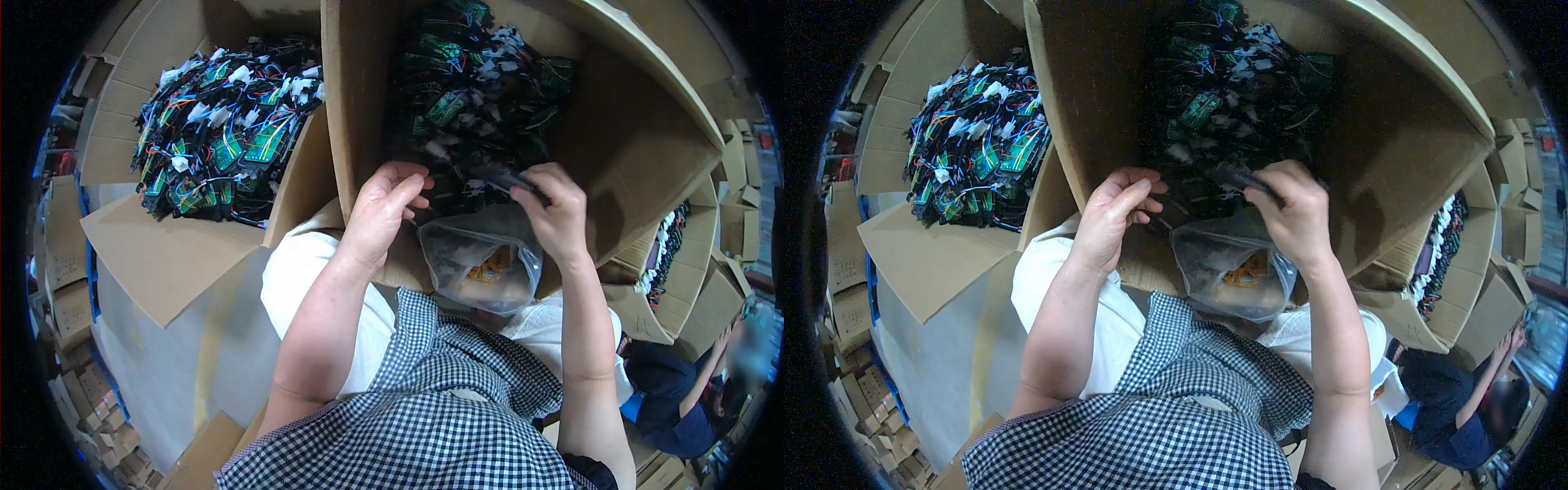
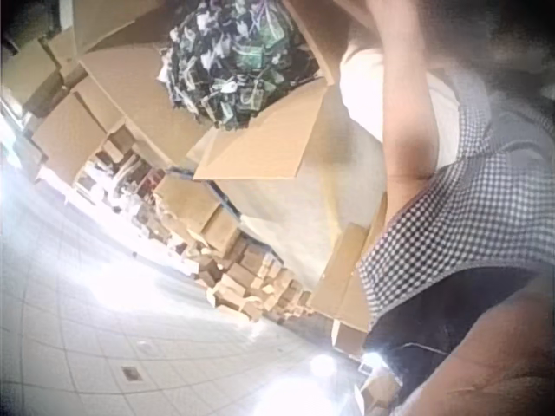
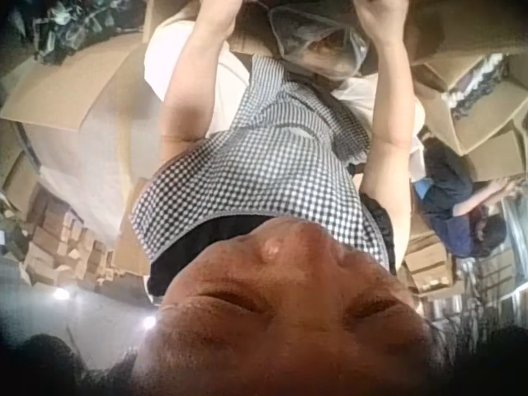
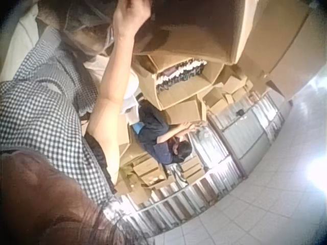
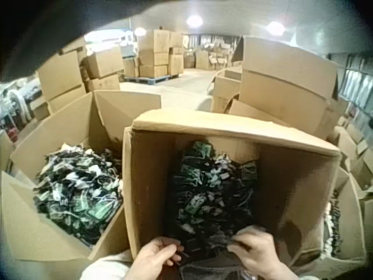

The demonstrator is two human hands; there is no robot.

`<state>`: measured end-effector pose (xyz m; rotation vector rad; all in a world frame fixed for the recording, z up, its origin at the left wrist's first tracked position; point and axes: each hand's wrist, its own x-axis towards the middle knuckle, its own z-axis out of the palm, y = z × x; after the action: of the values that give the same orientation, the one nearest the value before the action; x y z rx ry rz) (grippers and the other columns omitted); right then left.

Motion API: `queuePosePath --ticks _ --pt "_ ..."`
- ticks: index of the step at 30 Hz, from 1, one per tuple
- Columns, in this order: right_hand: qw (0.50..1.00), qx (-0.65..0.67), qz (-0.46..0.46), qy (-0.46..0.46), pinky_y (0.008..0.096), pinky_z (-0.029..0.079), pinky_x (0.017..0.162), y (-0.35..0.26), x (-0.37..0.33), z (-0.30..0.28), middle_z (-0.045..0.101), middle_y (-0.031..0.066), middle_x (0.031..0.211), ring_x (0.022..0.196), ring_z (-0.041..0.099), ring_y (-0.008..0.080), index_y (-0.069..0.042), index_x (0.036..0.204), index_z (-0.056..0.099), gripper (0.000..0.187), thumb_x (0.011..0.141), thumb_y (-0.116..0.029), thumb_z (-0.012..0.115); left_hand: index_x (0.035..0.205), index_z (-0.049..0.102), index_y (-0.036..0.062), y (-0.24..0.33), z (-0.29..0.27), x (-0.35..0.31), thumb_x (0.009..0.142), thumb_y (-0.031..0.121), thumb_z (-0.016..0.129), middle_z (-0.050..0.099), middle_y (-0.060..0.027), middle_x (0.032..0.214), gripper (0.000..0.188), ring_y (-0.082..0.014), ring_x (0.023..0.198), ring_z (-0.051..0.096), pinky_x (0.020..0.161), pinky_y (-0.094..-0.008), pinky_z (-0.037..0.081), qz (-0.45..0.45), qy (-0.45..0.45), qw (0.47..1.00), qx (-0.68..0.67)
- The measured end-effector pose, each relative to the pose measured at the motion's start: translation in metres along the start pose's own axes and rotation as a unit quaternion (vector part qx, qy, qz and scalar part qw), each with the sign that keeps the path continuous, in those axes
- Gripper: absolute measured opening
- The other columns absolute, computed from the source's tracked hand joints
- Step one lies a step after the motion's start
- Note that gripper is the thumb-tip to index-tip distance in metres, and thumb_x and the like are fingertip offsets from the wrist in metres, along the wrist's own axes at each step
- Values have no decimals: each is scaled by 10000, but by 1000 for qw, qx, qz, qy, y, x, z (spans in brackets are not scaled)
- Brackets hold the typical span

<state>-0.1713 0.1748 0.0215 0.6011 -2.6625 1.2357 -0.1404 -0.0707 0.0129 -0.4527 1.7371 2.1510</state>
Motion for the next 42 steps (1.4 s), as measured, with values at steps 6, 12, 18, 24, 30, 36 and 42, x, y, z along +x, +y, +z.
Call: queuePosePath --ticks 6,12,18,24,30,36,42 --pt "980 168 100 45 240 446 641 -28 -20 4 593 48 814 725 567 128 22 894 651 167 758 -46 720 1358 351 12 -13 19 -15 785 530 677 428 -146 1333 838 -274 1236 400 979 -387 363 32 -60 997 -35" --pt "986 102 -47 -123 300 496 667 -37 14 21 636 88 869 771 619 193 -16 943 671 175 773 -47 700 1260 510 102 5 6 -16 720 300 792 505 -182 1228 641 -267 1107 537 939 -369 449 217 -70 920 319" --pt "947 232 197 -103 347 486 884 49 39 113 650 120 1086 1010 613 248 -38 1190 592 374 903 -275 562 1140 576 35 12 -7 -11 860 257 681 644 -74 999 372 -142 855 624 773 -273 524 74 6 996 -38" --pt "926 -349 -40 -137 405 522 809 115 -18 218 635 164 1065 991 613 349 -53 1229 541 425 835 -206 576 1239 496 38 6 -1 1 932 307 568 606 -110 1134 415 -197 977 616 881 -325 489 67 9 992 -109" --pt "958 -236 101 -127 413 541 700 102 -6 134 653 187 994 815 657 328 -33 1242 538 452 802 -104 616 1258 458 36 15 -6 -6 936 346 554 583 -104 1100 456 -179 927 615 789 -297 511 31 19 990 -133" --pt "954 241 128 121 268 481 821 23 -8 -3 619 120 1082 947 585 155 46 1334 433 544 838 -45 638 1147 506 42 5 3 -2 932 337 570 594 -38 968 371 -104 804 581 686 -238 468 141 78 986 -41" --pt "874 469 123 -16 271 467 868 -62 -65 -49 589 105 1117 1011 564 143 -7 1411 334 647 836 25 628 1303 368 65 -21 24 -30 862 519 593 546 -90 1128 671 -153 971 586 830 -294 493 75 -183 963 -185"
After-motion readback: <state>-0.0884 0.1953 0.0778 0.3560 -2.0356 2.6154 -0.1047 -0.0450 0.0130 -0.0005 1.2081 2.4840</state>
